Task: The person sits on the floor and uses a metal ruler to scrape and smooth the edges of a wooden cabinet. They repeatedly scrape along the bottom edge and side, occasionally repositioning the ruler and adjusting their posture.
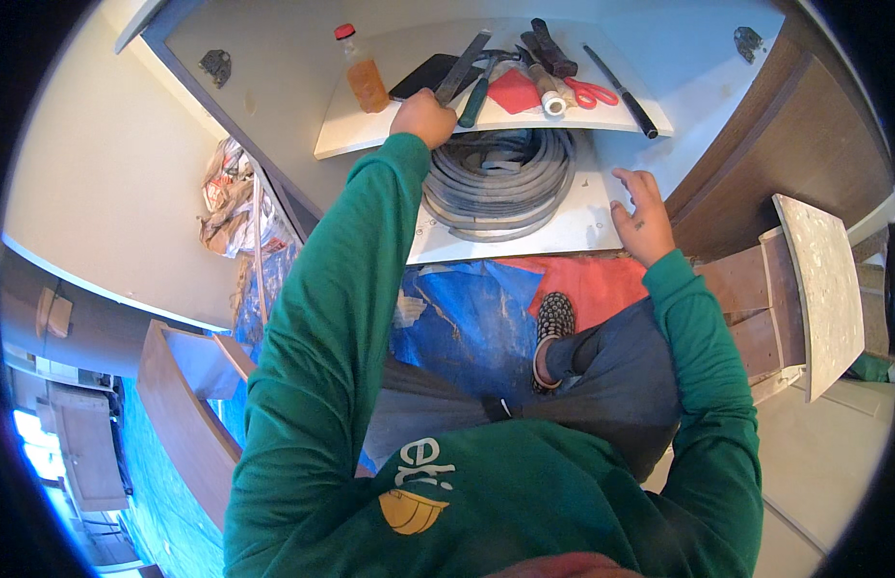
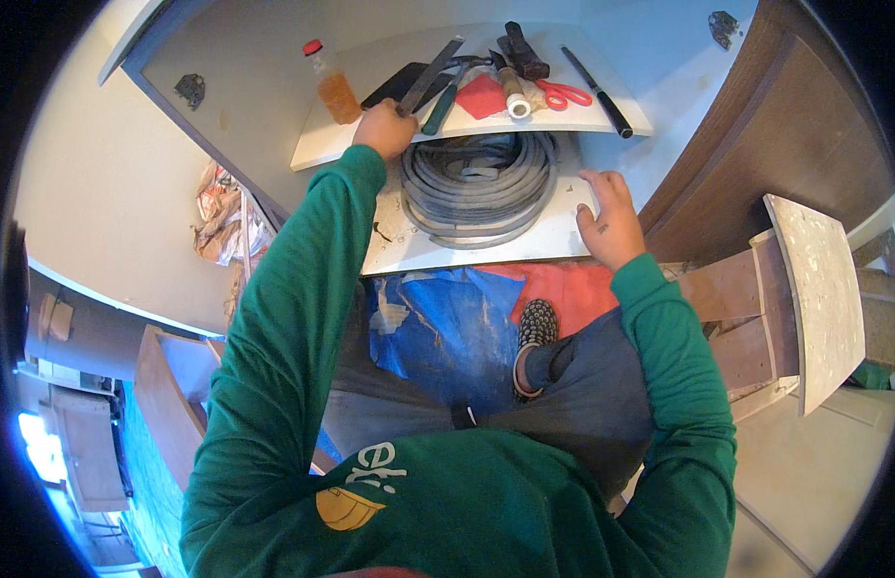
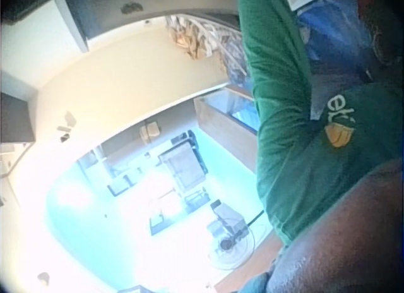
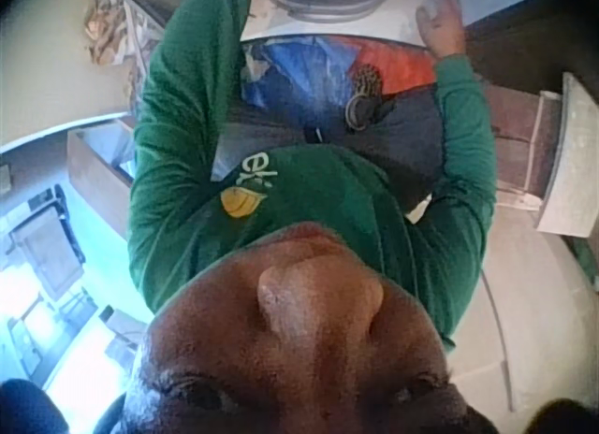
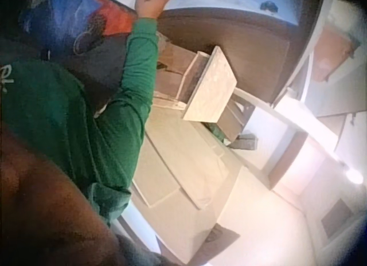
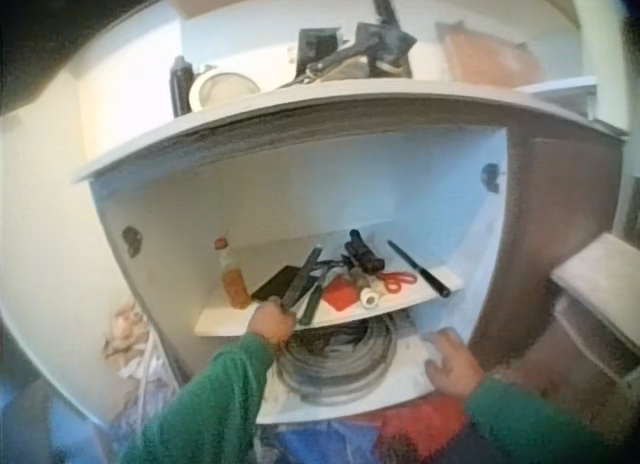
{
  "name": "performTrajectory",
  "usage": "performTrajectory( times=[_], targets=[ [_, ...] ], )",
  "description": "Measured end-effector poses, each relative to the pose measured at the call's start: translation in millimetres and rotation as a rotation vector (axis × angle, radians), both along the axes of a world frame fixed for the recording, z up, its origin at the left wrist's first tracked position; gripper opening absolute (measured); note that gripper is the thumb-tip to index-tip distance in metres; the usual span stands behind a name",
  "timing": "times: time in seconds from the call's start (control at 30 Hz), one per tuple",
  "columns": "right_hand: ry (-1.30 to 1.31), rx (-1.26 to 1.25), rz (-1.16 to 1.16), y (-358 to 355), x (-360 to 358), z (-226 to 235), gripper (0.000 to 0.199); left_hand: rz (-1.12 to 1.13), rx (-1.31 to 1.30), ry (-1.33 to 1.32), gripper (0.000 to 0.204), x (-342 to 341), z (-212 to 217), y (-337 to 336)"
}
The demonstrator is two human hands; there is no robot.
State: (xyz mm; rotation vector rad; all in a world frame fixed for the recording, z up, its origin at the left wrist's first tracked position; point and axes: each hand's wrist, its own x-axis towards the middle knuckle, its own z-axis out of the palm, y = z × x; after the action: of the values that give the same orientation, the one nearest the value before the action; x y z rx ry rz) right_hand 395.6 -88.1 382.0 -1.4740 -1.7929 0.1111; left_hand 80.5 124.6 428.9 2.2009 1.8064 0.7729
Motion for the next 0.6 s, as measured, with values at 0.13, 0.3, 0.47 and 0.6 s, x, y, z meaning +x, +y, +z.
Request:
performTrajectory(
  times=[0.13, 0.3, 0.47, 0.6],
  targets=[
    [0.053, -0.103, -0.004, -2.5, 0.0, -0.6, 0.048, -0.014, -0.111, 0.060, 0.045, 8.9, 8.0, 16.8],
    [0.071, -0.131, 0.007, -2.2, 1.1, -1.8, 0.046, -0.022, -0.113, 0.101, 0.048, 11.6, 8.1, 22.8],
    [0.063, -0.134, 0.013, -1.7, 2.0, -4.2, 0.044, -0.024, -0.057, 0.237, 0.048, 6.9, 1.0, 32.7],
    [0.042, -0.137, 0.018, -0.7, 2.8, -6.6, 0.042, -0.009, -0.027, 0.253, 0.052, 3.6, -9.7, 34.8]
  ],
)
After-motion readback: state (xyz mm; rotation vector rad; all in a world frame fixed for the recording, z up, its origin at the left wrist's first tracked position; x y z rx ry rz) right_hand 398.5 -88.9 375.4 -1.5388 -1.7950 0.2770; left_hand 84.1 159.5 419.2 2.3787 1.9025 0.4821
